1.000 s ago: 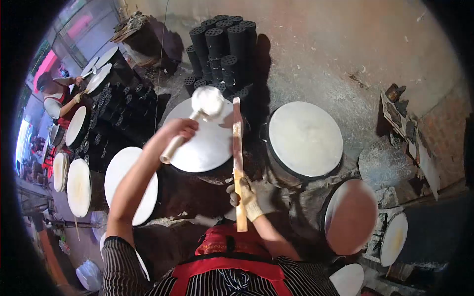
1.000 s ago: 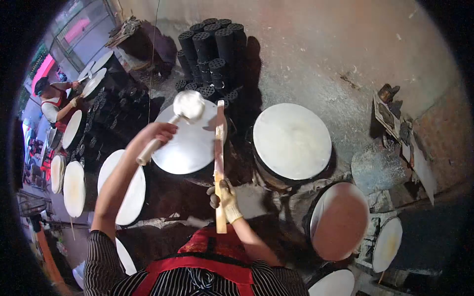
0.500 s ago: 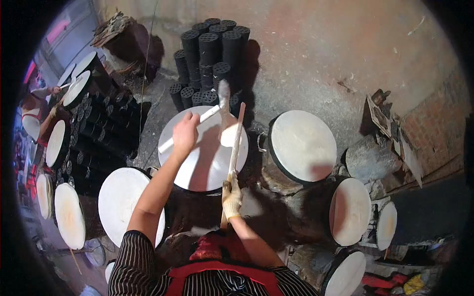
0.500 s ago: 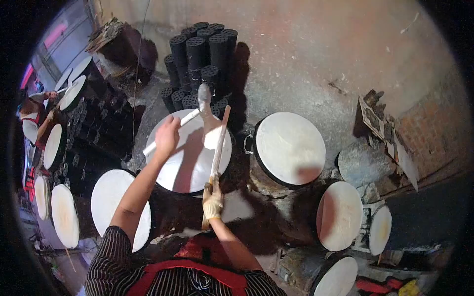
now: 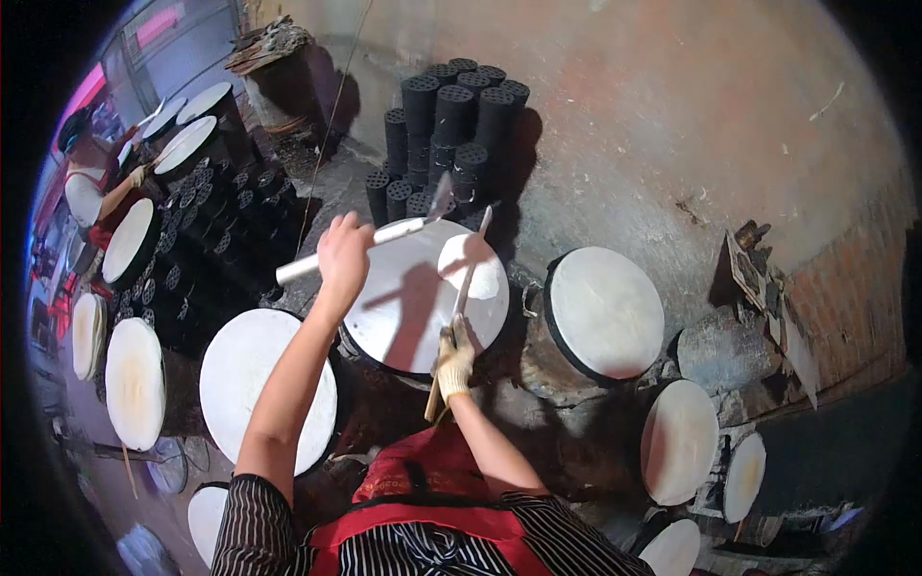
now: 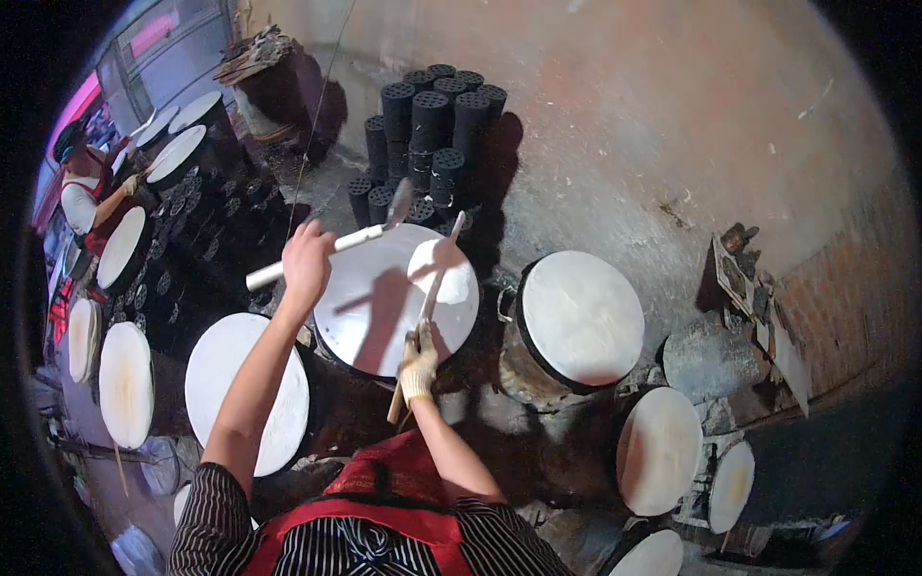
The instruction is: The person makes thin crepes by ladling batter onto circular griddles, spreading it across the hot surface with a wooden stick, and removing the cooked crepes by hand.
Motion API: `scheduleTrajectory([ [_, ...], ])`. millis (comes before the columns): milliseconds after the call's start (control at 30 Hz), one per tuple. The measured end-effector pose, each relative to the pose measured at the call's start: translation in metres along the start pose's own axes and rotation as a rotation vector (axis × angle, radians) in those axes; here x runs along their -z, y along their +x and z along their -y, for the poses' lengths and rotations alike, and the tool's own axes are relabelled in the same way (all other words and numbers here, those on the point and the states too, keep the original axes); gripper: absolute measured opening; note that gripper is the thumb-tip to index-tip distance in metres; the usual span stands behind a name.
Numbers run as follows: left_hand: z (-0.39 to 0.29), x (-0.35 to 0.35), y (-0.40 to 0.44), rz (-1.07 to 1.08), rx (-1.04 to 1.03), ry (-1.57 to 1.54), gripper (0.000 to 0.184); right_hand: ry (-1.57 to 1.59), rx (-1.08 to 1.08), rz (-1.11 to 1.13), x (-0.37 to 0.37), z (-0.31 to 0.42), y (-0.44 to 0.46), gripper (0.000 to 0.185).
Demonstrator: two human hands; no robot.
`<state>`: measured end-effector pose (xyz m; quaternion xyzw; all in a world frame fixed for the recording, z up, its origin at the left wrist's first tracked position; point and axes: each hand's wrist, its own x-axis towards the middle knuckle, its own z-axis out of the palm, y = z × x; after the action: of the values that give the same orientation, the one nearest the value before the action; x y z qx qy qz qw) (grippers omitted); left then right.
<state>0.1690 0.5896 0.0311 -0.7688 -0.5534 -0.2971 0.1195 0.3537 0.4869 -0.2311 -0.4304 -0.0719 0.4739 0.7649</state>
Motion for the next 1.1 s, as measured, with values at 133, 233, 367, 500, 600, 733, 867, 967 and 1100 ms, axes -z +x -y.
scheduleTrajectory([
  [133,0.025,-0.009,-0.082,0.126,0.359,-0.206,0.01,-0.014,-0.295,0.158,-0.044,0.035,0.028,0.025],
  [233,0.019,0.008,-0.14,0.077,0.531,-0.385,0.008,-0.659,-0.276,0.271,-0.046,0.103,-0.004,0.023],
  [367,0.006,0.04,-0.199,0.261,1.037,-1.006,0.011,-0.576,-0.209,0.148,0.023,0.106,-0.018,0.024],
  [500,-0.024,0.07,-0.222,0.207,1.441,-1.56,0.014,-0.515,-0.179,0.207,0.038,0.074,-0.006,0.025],
  [600,-0.041,0.084,-0.226,0.135,1.552,-1.757,0.02,-0.794,-0.268,0.292,-0.019,0.098,-0.025,0.023],
  [733,-0.057,0.084,-0.234,0.066,1.619,-1.868,0.02,-0.84,-0.405,0.496,-0.027,0.123,-0.011,0.038],
  [867,-0.082,0.07,-0.239,0.007,1.706,-1.695,0.017,-0.65,-0.558,0.386,0.006,0.179,0.019,0.038],
  [967,-0.101,0.056,-0.245,-0.069,1.717,-1.643,0.013,-0.819,-0.402,0.288,0.015,0.186,0.046,0.039],
  [1100,-0.138,0.039,-0.245,-0.16,1.772,-1.583,0.011,-0.984,-0.512,0.664,0.001,0.162,0.07,0.043],
])
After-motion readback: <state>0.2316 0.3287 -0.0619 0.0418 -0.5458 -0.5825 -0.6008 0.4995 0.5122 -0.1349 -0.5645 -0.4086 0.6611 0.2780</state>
